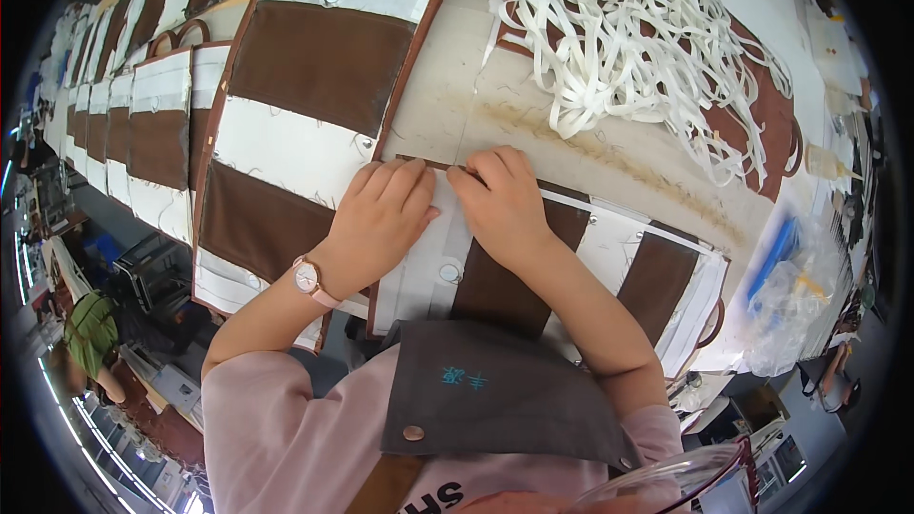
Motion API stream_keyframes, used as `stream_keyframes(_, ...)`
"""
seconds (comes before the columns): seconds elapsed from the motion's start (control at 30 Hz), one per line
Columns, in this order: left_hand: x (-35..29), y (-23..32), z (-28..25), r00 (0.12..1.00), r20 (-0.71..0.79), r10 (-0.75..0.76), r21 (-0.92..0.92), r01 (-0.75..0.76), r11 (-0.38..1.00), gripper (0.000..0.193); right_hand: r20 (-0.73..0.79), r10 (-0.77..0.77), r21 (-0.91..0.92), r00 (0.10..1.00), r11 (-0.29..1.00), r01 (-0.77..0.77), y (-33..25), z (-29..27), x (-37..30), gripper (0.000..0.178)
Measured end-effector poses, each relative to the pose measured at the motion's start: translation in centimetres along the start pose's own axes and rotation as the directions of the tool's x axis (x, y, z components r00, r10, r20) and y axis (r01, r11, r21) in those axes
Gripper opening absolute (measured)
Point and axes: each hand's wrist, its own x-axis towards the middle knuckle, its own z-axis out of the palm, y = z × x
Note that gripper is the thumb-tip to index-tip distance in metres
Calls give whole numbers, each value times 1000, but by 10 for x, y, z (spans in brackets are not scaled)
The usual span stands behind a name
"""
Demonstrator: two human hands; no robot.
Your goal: The person assembles brown and white tote bags by hand. They align white elastic straps onto the bag fabric, secure them with a hammer and metal fasteners, and trim excess strap material with scissors. The person works on multiple bag units sequentially on a workbench.
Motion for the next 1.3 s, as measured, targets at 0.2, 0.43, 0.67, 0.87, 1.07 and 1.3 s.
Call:
stream_keyframes(0.2,-7,8,2,1000,-22,1,48,0,999,57,-36,150,127,988,981,-145,-1,-11,-1,22)
stream_keyframes(0.43,-3,11,2,999,-8,-41,24,42,999,60,-25,141,113,990,984,-138,0,-12,-2,21)
stream_keyframes(0.67,-4,9,1,999,-23,-30,33,30,999,54,-3,88,51,996,995,-88,-1,-10,-6,23)
stream_keyframes(0.87,-1,6,0,999,38,-36,-26,37,999,59,-79,225,-39,971,973,-229,-8,-52,-41,36)
stream_keyframes(1.07,-8,1,17,997,56,-53,69,49,996,60,-474,497,-334,727,663,-670,2,-160,-186,25)
stream_keyframes(1.3,-6,0,27,1000,0,19,121,-18,993,48,-553,826,-95,-107,-190,-977,-45,-264,-434,17)
